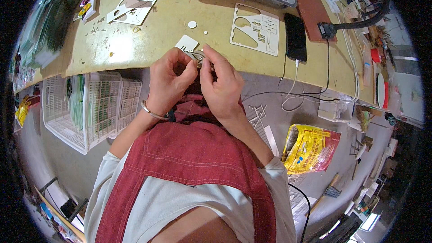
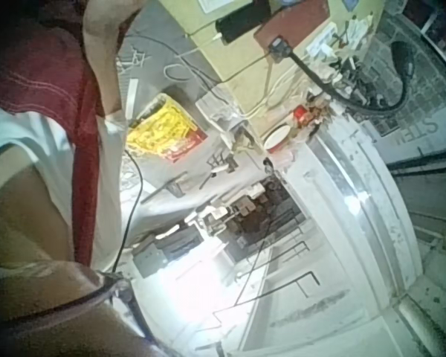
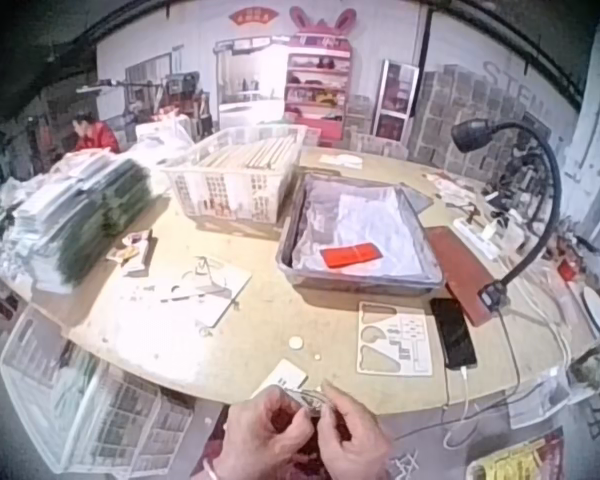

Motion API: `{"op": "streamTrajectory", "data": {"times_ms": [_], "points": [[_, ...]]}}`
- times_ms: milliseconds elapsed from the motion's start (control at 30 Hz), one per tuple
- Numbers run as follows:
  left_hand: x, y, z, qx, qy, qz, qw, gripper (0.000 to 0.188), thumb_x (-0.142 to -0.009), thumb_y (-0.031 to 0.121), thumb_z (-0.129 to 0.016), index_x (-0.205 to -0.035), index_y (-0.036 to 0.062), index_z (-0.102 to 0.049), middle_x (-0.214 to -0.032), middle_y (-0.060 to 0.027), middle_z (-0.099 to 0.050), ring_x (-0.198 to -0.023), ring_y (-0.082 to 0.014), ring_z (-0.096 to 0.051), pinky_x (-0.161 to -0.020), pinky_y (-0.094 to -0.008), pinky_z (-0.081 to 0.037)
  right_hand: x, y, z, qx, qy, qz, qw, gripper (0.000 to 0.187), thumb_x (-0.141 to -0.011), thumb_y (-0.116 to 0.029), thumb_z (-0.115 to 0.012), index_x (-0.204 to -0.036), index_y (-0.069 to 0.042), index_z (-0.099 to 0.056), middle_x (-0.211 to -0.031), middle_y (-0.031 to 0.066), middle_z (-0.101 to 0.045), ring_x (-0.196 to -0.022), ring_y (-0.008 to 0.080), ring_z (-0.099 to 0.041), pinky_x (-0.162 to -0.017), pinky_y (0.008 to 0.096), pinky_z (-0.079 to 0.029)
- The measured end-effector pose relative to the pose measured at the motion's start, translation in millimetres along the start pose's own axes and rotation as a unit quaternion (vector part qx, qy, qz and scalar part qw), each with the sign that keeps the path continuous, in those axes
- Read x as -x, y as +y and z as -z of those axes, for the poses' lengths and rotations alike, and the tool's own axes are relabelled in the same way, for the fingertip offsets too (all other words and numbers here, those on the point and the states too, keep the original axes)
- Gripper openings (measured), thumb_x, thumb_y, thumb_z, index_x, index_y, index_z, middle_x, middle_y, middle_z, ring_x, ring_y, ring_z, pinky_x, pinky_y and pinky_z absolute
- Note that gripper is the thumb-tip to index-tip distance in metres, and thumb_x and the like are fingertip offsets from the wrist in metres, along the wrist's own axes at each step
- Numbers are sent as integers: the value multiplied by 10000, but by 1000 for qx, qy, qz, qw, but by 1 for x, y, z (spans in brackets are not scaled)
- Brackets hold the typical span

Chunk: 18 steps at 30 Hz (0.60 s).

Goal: The person assembles a small white plastic mechanism by hand, inserting a metal spring and a small pin into a rectangular housing with a circular cutout. The person repeatedly aligns and presses the components together, then tests the fit by rotating the circular part.

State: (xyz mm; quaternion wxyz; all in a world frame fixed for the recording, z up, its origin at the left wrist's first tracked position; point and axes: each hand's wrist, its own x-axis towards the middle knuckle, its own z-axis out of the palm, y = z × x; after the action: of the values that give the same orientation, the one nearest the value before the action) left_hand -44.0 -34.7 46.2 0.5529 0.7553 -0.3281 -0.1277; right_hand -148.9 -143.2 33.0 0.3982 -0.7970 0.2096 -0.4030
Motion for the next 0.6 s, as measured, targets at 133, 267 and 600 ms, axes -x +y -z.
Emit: {"op": "streamTrajectory", "data": {"times_ms": [133, 267, 600], "points": [[-1, 2, -1, 17, -4, 27, 999, 139, -965, 83, -762, -917, -18, -679, -758, -28, -715, -694, -44, -633, -618, -254, -531, 3, -1, -1, 11, -4, 36, 999, 311, -957, 16, -757, -1267, -16, -752, -1149, 167, -801, -1005, 288, -805, -847, 375, -633], [1, -2, -5, 85, 15, 35, 996, 121, -990, 72, -753, -961, -19, -679, -814, -10, -727, -736, -36, -644, -649, -232, -535, 2, -2, 0, 26, -12, 72, 997, 348, -950, 28, -752, -1295, -12, -733, -1186, 170, -795, -1040, 308, -799, -892, 384, -633], [8, -2, -2, 303, 16, 74, 950, 77, -1050, 13, -708, -1102, -44, -703, -1000, -74, -781, -877, -110, -738, -800, -248, -613, 3, -15, 4, -66, -25, 83, 994, 429, -972, 26, -690, -1394, 73, -635, -1284, 253, -742, -1137, 355, -772, -947, 411, -627]]}}
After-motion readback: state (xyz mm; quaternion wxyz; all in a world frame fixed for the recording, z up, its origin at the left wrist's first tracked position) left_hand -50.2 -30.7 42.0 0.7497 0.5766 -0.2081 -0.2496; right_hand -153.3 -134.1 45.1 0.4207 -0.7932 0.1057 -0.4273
